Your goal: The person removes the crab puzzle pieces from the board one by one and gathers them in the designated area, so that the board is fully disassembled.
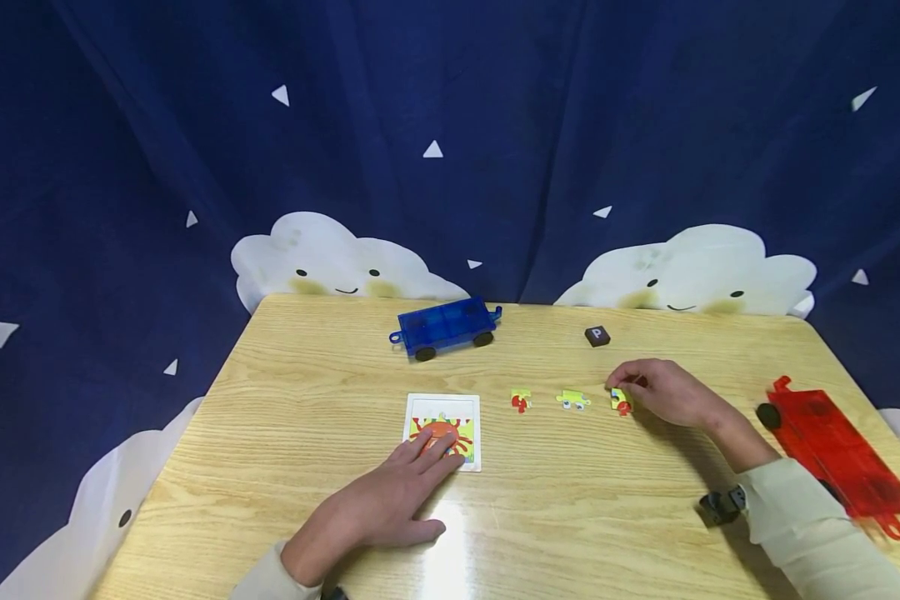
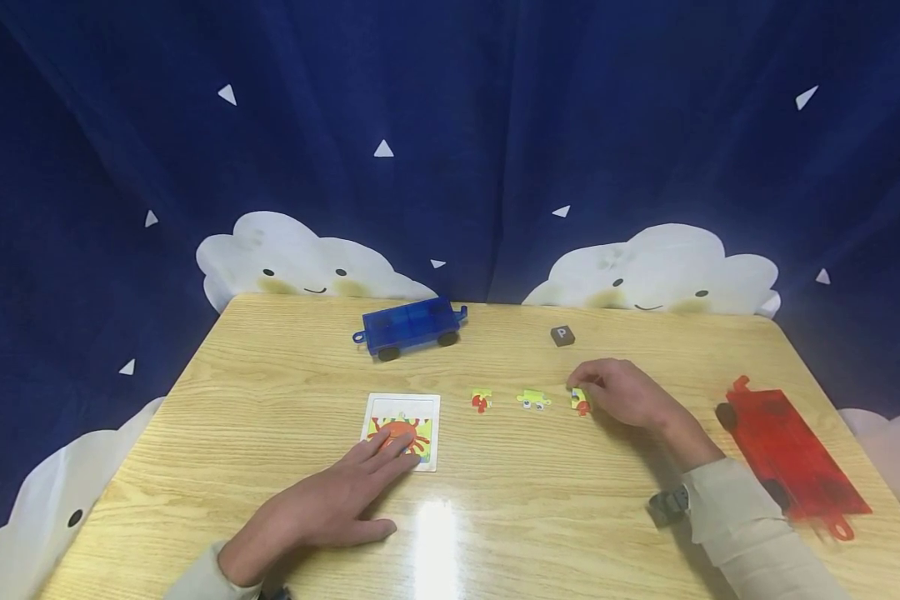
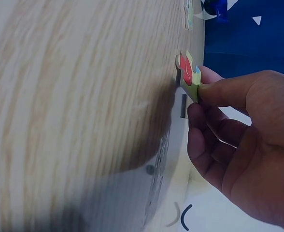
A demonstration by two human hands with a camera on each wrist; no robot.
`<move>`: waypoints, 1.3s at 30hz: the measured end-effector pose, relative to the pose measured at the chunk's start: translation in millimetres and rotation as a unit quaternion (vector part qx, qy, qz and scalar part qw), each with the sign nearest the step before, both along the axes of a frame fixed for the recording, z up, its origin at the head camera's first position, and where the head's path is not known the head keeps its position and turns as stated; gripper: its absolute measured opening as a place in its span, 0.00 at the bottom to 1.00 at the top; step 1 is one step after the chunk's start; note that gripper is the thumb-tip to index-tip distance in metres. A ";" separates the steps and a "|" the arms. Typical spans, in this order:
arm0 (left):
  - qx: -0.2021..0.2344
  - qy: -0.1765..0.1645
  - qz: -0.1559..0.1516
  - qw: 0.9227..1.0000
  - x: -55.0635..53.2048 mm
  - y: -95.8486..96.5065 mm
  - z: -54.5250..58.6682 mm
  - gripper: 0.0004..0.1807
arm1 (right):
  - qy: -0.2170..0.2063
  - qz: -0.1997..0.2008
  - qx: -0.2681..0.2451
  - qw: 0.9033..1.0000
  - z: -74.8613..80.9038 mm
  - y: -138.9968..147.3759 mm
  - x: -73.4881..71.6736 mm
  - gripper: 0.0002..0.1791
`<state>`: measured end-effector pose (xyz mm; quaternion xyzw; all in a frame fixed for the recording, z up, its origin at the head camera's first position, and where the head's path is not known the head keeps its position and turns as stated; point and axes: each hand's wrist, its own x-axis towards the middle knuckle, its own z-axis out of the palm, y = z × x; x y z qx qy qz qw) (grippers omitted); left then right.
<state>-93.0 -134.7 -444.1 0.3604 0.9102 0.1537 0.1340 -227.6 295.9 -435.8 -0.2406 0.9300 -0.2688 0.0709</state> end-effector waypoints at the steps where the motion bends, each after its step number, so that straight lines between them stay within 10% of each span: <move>1: 0.000 0.000 0.001 1.000 0.1 0.1 0.2 0.42 | -0.001 -0.002 0.001 1.000 -0.3 0.2 -0.1 0.12; 19: -0.019 0.033 -0.001 0.999 3.2 2.4 3.6 0.42 | -0.023 0.007 -0.023 0.999 5.3 -19.4 4.7 0.08; 39: -0.074 0.106 -0.024 0.991 18.9 9.2 2.7 0.41 | -0.014 0.164 -0.064 0.984 14.3 -166.8 15.5 0.08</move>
